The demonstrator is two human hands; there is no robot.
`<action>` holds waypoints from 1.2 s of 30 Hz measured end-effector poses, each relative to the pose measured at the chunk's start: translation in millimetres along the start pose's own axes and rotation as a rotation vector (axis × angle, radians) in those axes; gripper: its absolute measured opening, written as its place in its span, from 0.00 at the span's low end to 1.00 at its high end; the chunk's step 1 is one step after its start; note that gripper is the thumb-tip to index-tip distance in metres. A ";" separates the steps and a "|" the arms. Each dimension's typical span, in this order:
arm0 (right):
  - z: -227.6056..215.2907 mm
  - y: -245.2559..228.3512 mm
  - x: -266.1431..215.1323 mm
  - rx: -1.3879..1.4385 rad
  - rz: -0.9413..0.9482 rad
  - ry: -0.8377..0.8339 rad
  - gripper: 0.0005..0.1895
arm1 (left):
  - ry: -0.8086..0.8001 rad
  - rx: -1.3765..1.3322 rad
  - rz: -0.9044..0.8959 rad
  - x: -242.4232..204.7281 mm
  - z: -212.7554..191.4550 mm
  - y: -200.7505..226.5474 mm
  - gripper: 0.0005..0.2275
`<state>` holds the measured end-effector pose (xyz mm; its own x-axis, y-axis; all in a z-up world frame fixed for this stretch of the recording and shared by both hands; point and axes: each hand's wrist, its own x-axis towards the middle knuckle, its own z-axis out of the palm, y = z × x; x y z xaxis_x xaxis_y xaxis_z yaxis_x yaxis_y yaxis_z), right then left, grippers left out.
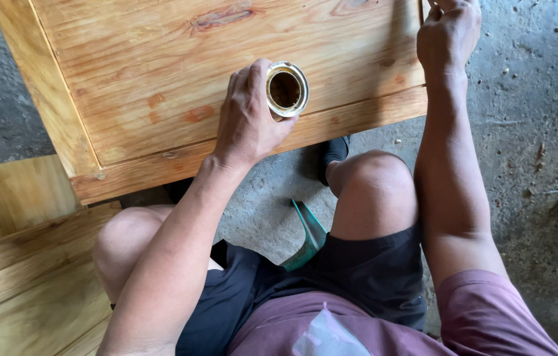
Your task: The person applies a dark wood stain to a wooden drawer front using a small brush. They repeatedly dip the brush into a can of stain and spread the liquid across the surface, covering the wood grain and edges.
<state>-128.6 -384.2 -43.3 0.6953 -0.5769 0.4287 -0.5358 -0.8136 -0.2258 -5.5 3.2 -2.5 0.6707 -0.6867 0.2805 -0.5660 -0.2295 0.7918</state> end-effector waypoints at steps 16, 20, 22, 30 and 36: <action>9.3 -22.3 -16.2 0.034 -0.064 -0.217 0.17 | 0.012 0.007 0.001 3.5 -2.6 -0.3 0.35; -18.7 -71.9 -52.9 0.195 -0.094 -0.370 0.14 | 0.042 0.018 0.006 3.6 -6.6 -0.7 0.35; -45.7 -91.1 -56.6 0.432 -0.058 -0.459 0.11 | 0.073 0.021 0.003 1.4 -8.5 -1.7 0.34; -142.8 -179.3 -80.8 0.060 -0.541 -0.429 0.12 | 0.059 0.091 0.085 -3.9 -19.3 -11.5 0.34; -143.3 -247.4 -78.7 -0.313 -0.841 -0.374 0.20 | 0.011 0.035 0.106 -1.4 -18.8 -20.3 0.30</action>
<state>-119.4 -127.0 104.1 0.9876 0.1547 0.0258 0.1404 -0.9456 0.2936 14.0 21.8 -8.7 0.6115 -0.7007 0.3675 -0.6503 -0.1804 0.7380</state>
